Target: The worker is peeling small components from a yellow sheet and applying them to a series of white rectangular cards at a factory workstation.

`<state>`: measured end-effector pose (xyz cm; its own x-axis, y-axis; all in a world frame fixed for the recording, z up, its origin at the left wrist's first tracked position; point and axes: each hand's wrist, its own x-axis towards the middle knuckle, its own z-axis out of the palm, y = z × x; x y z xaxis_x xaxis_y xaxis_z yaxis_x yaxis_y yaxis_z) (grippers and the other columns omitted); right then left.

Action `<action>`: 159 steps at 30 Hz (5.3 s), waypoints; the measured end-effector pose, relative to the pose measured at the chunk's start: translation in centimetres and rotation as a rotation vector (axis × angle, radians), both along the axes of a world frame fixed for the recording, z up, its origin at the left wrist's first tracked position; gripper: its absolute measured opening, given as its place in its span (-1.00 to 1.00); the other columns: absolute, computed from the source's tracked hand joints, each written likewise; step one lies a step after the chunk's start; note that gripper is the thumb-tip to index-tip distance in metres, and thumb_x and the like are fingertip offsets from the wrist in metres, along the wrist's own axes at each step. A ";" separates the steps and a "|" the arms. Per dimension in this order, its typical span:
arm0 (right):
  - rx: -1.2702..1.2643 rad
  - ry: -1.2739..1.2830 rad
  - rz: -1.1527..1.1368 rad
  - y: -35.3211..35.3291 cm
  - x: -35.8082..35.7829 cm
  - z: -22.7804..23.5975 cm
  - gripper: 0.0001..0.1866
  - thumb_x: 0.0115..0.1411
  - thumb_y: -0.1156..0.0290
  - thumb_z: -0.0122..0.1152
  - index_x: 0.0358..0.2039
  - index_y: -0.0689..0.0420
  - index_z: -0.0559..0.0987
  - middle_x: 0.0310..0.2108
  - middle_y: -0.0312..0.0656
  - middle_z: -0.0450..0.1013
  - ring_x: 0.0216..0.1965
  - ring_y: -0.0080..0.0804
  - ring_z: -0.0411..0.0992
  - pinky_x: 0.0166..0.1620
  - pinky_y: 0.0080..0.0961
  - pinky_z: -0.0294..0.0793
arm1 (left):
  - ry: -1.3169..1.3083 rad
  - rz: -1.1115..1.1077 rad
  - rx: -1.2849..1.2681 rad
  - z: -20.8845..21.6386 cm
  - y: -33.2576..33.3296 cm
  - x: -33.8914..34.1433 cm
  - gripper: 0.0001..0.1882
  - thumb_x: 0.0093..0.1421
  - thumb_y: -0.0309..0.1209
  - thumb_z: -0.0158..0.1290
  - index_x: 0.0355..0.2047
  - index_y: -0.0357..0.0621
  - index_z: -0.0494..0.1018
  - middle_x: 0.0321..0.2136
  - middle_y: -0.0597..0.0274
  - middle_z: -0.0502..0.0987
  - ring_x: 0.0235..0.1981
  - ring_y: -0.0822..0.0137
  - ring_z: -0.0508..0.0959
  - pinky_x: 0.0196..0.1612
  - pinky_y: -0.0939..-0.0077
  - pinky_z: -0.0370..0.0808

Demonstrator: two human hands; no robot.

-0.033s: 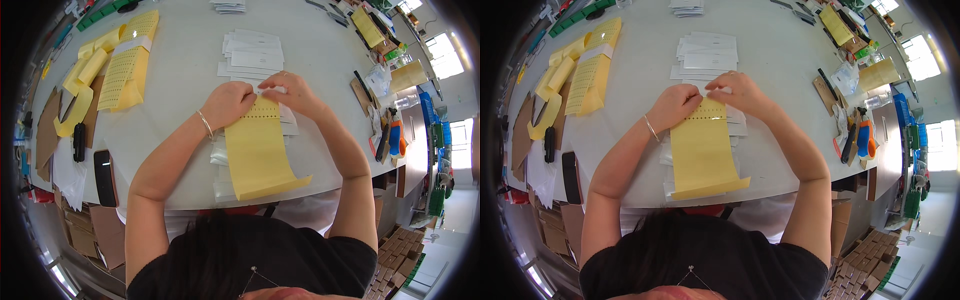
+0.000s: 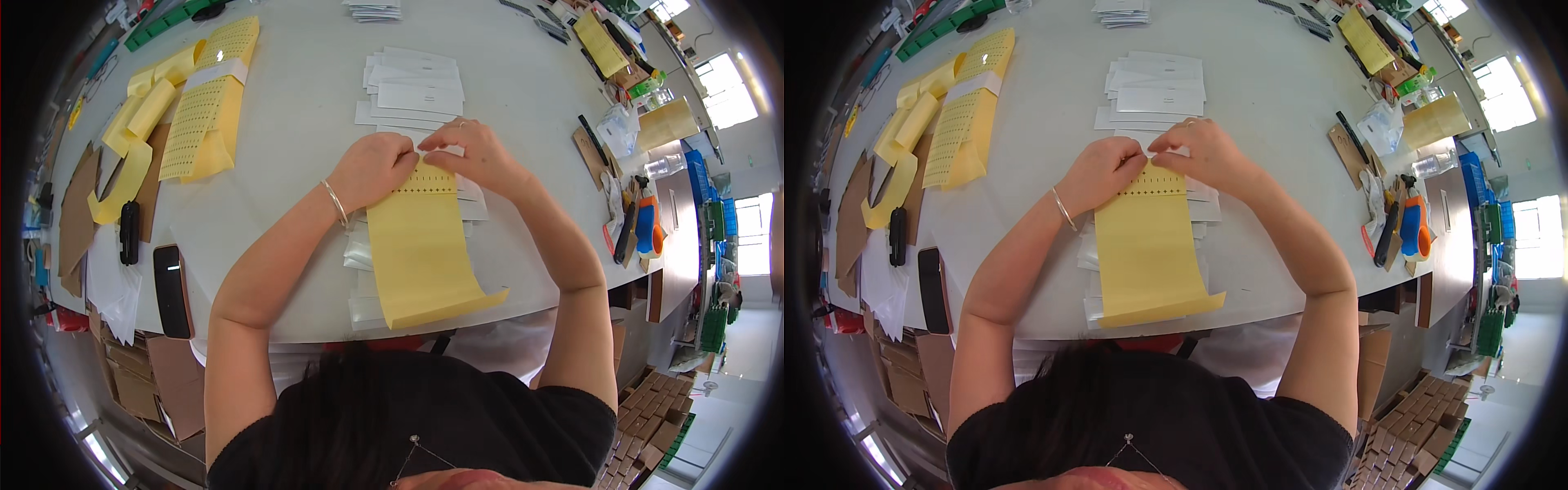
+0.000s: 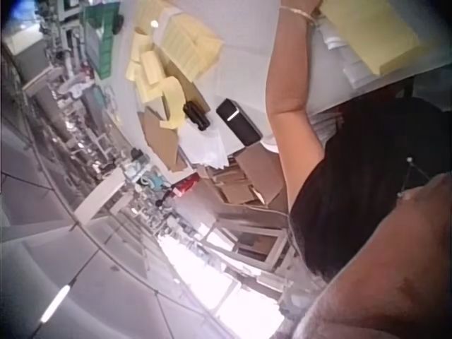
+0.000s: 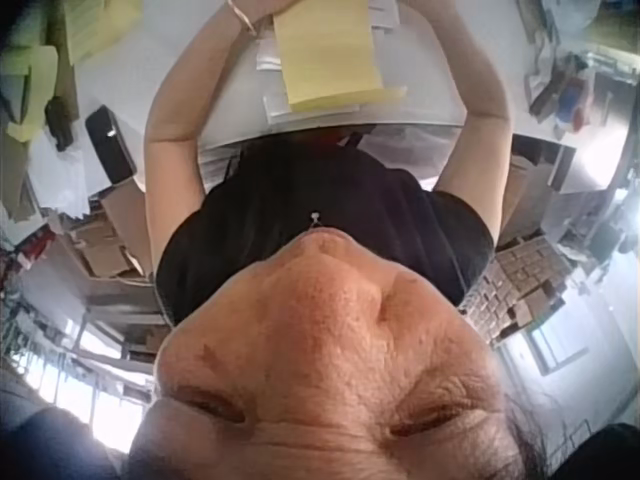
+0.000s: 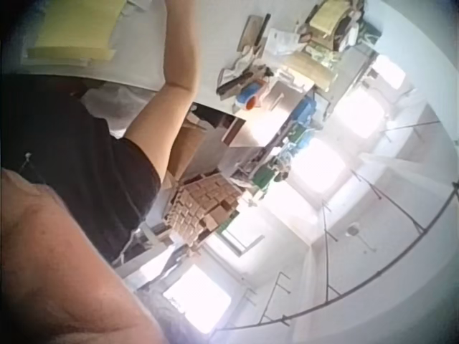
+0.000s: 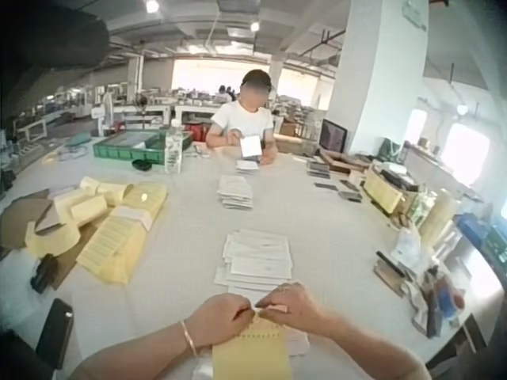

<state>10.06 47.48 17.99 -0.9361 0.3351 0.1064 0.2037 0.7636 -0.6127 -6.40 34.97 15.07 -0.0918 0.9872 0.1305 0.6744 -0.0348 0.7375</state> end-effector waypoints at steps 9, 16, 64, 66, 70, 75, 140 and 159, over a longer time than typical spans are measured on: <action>0.357 0.199 0.054 -1.2 -0.3 -0.9 -0.92 0.03 0.37 0.30 -0.45 0.05 0.62 -0.43 -0.36 0.53 -0.27 -0.37 0.44 -0.03 -0.37 0.31 | -0.099 -0.005 -0.070 0.0 0.1 -0.6 -0.68 0.15 -0.36 -0.17 -0.41 -0.37 0.49 -0.42 -0.10 0.51 -0.31 -0.01 0.50 -0.17 0.20 0.42; 0.195 0.285 -0.017 -0.2 -1.2 -1.3 -0.96 0.00 0.46 0.28 -0.49 0.09 0.59 -0.38 -0.31 0.50 -0.20 -0.30 0.41 -0.04 -0.34 0.33 | -0.080 -0.001 -0.026 -0.2 0.1 -0.5 -0.70 0.13 -0.37 -0.15 -0.42 -0.36 0.49 -0.43 -0.09 0.52 -0.32 -0.02 0.50 -0.19 0.18 0.42; 0.586 0.130 0.191 -0.8 -0.9 0.3 -0.90 -0.01 0.36 0.25 -0.45 0.05 0.63 -0.36 -0.32 0.51 -0.22 -0.36 0.41 0.06 -0.34 0.25 | -0.087 0.010 -0.007 -1.1 0.4 -0.5 -0.80 0.18 -0.39 -0.09 -0.39 -0.30 0.43 -0.41 -0.01 0.49 -0.28 0.02 0.47 -0.19 0.24 0.41; 0.597 0.218 0.195 -0.4 -1.1 -0.3 -0.90 -0.03 0.37 0.24 -0.47 0.09 0.61 -0.33 -0.30 0.50 -0.20 -0.32 0.40 0.02 -0.34 0.30 | -0.111 0.023 0.043 -1.9 0.3 -0.7 -0.80 0.18 -0.42 -0.12 -0.41 -0.31 0.43 -0.41 -0.05 0.49 -0.25 0.00 0.46 -0.15 0.20 0.39; 0.050 0.108 -0.143 3.4 -2.5 -0.7 -0.89 0.00 0.38 0.21 -0.46 0.12 0.61 -0.31 -0.30 0.49 -0.16 -0.28 0.38 -0.01 -0.34 0.33 | 0.139 -0.147 0.285 -2.7 0.8 -0.8 -0.86 0.11 -0.39 -0.03 -0.46 -0.22 0.44 -0.45 0.08 0.49 -0.30 0.05 0.46 -0.17 0.24 0.41; 0.167 0.173 -0.375 7.8 -4.8 -3.9 -0.83 0.09 0.30 0.21 -0.44 0.14 0.60 -0.27 -0.25 0.49 -0.21 -0.28 0.43 -0.08 -0.39 0.40 | 0.233 -0.193 0.449 -2.0 0.2 -0.7 -0.87 0.06 -0.34 0.04 -0.43 -0.10 0.46 -0.46 0.21 0.49 -0.33 0.16 0.44 -0.19 0.31 0.42; 0.408 0.331 0.105 2.3 -2.9 1.0 -0.94 0.00 0.48 0.30 -0.46 0.11 0.61 -0.32 -0.33 0.48 -0.27 -0.39 0.43 -0.02 -0.42 0.32 | -0.772 0.236 -0.229 1.7 -0.2 -1.0 -0.82 0.16 -0.38 0.07 -0.41 -0.28 0.48 -0.64 0.35 0.43 -0.78 0.60 0.29 -0.75 0.65 0.17; 0.425 -0.101 -0.196 7.9 -6.9 -2.6 -0.50 0.01 0.27 0.29 -0.01 0.05 0.41 -0.16 -0.14 0.48 -0.09 -0.31 0.42 -0.04 -0.41 0.39 | -0.423 -0.194 -0.179 3.1 -2.0 1.7 -0.74 0.07 -0.33 0.06 -0.39 -0.33 0.54 -0.53 -0.01 0.56 -0.48 0.18 0.56 -0.36 0.38 0.46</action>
